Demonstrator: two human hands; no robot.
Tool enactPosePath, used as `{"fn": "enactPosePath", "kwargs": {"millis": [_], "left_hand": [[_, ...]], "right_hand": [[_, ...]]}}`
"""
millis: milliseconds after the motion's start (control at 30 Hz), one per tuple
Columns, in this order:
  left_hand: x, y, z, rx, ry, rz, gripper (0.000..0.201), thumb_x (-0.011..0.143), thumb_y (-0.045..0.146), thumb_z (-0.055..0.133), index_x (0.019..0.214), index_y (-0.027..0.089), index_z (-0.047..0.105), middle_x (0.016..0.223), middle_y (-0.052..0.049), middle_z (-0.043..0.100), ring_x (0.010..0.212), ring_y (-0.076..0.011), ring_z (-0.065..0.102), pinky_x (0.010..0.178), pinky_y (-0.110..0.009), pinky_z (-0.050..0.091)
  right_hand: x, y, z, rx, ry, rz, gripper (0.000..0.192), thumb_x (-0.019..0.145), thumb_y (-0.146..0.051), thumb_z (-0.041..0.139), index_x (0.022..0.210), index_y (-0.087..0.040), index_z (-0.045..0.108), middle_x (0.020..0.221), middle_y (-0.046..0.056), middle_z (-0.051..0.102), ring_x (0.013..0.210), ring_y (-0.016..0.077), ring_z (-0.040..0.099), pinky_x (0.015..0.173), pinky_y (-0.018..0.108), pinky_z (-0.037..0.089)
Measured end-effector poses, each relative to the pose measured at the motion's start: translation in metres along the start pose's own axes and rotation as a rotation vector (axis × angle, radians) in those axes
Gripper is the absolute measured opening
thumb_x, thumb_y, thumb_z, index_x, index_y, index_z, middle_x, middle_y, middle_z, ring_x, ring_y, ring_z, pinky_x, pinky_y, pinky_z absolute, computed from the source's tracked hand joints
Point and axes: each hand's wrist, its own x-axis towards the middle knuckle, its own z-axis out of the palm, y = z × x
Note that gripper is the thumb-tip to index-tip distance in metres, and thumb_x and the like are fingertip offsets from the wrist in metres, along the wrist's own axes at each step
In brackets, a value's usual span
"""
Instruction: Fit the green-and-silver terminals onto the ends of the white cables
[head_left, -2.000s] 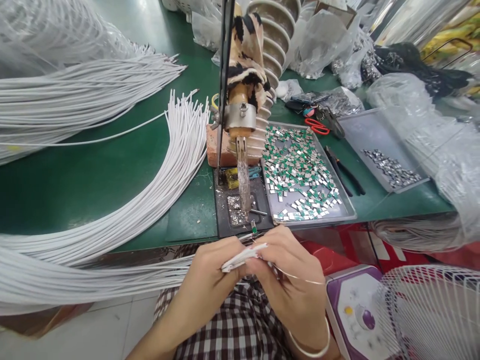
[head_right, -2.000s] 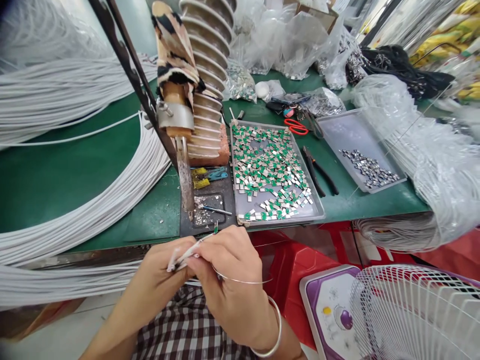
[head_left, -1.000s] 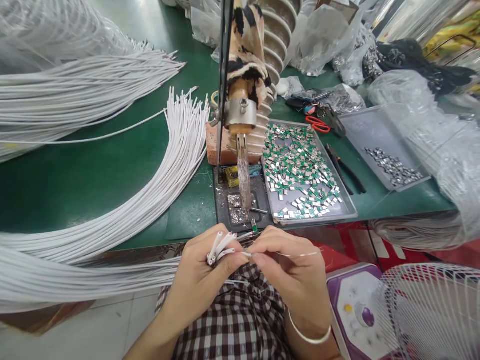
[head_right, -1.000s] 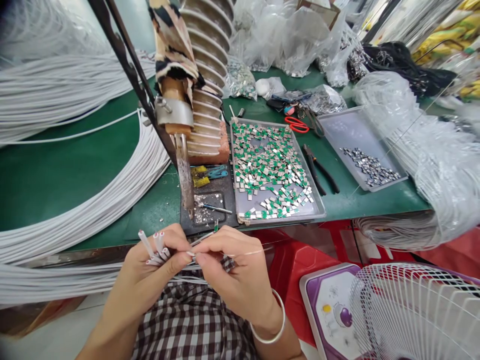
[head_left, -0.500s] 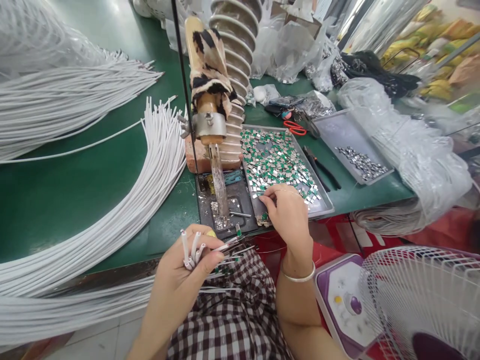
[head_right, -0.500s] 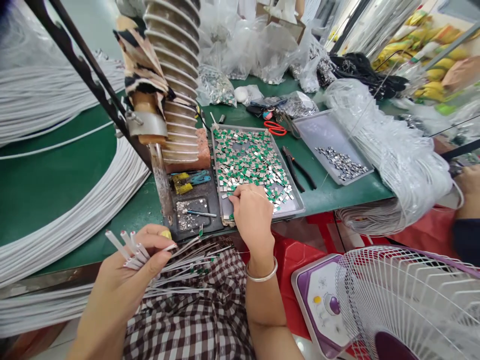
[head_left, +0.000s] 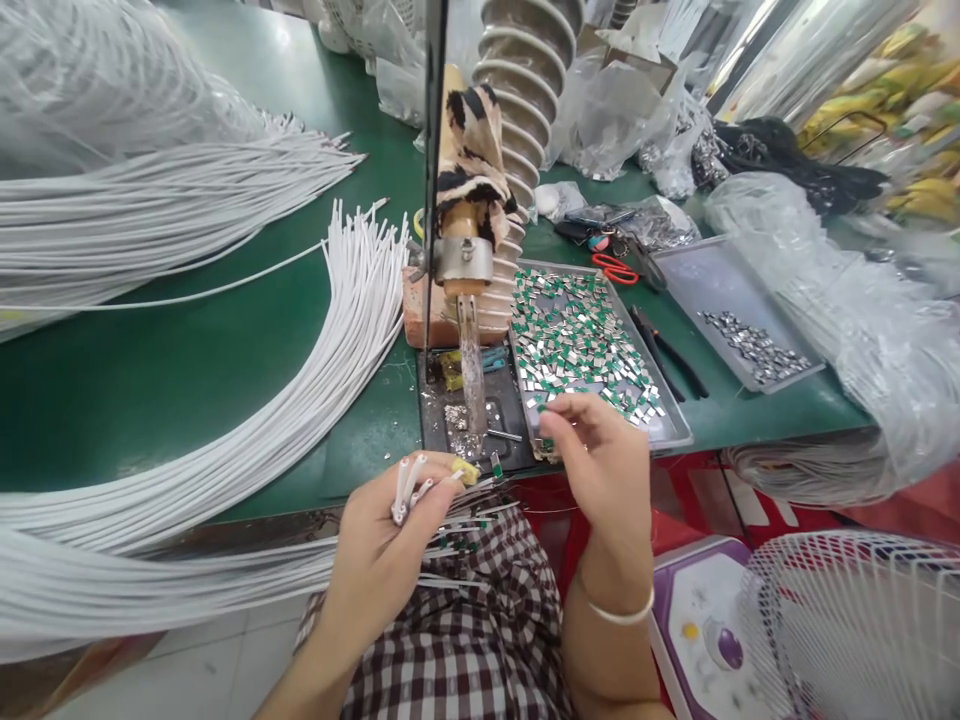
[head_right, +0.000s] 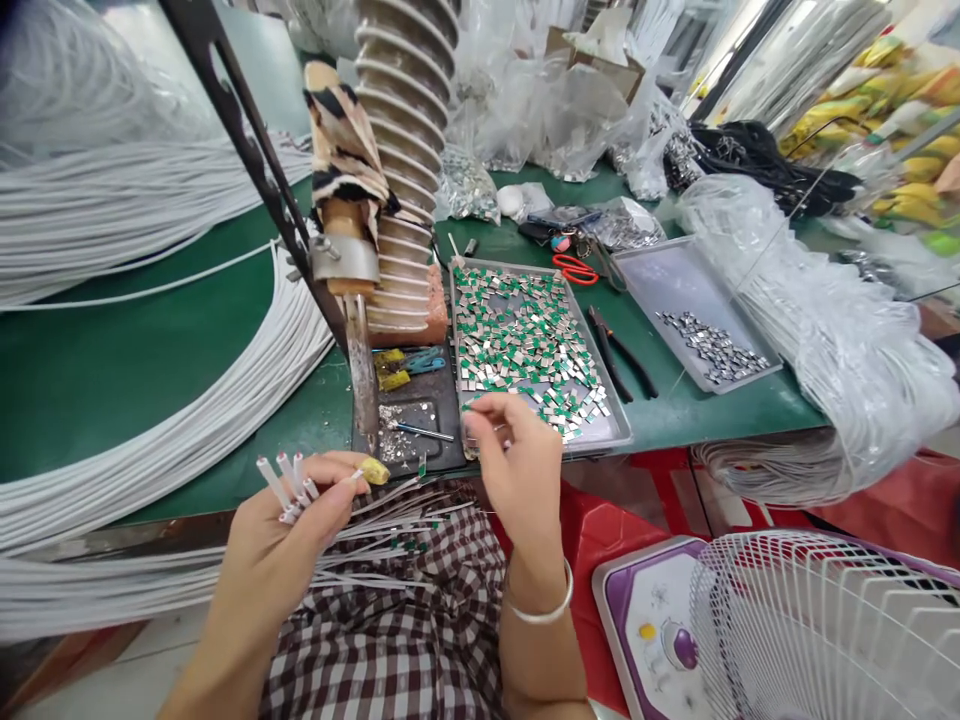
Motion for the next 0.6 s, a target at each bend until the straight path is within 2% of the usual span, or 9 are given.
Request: {"fn": "enactPosePath", "kwargs": {"millis": [67,133,300,600], "left_hand": [[0.002,0.004,0.002,0.010,-0.019,-0.005,0.020,0.090,0.022,0.061,0.073,0.020,0.071,0.084,-0.003,0.078,0.067,-0.0159,0.067,0.055,-0.024,0.046],[0.005,0.006,0.005,0.027,-0.027,0.020,0.019,0.089,0.022,0.062,0.073,0.019,0.072,0.079,-0.002,0.078,0.063,-0.0145,0.065,0.053,-0.023,0.045],[0.009,0.009,0.010,0.026,0.018,0.089,0.019,0.086,0.015,0.062,0.068,0.020,0.069,0.076,0.001,0.078,0.060,-0.0120,0.066,0.059,-0.021,0.050],[0.009,0.012,0.009,0.014,-0.007,0.061,0.022,0.085,0.016,0.061,0.065,0.019,0.068,0.081,-0.003,0.079,0.067,-0.0160,0.070,0.062,-0.024,0.052]], "right_hand": [[-0.016,-0.012,0.003,0.402,-0.041,-0.010,0.009,0.090,-0.025,0.062,0.090,-0.020,0.069,0.066,-0.001,0.071,0.051,0.0126,0.063,0.049,0.024,0.053],[-0.030,-0.022,0.008,0.567,-0.067,-0.009,0.006,0.089,-0.021,0.065,0.089,-0.021,0.070,0.067,-0.002,0.072,0.052,0.0109,0.065,0.049,0.021,0.054],[-0.043,-0.031,0.019,0.564,-0.019,-0.035,0.008,0.088,-0.016,0.066,0.088,-0.020,0.072,0.077,0.001,0.077,0.063,0.0120,0.072,0.057,0.020,0.059],[-0.043,-0.031,0.020,0.622,-0.024,-0.007,0.007,0.089,-0.017,0.065,0.088,-0.020,0.072,0.072,0.000,0.075,0.057,0.0115,0.070,0.055,0.021,0.060]]}}
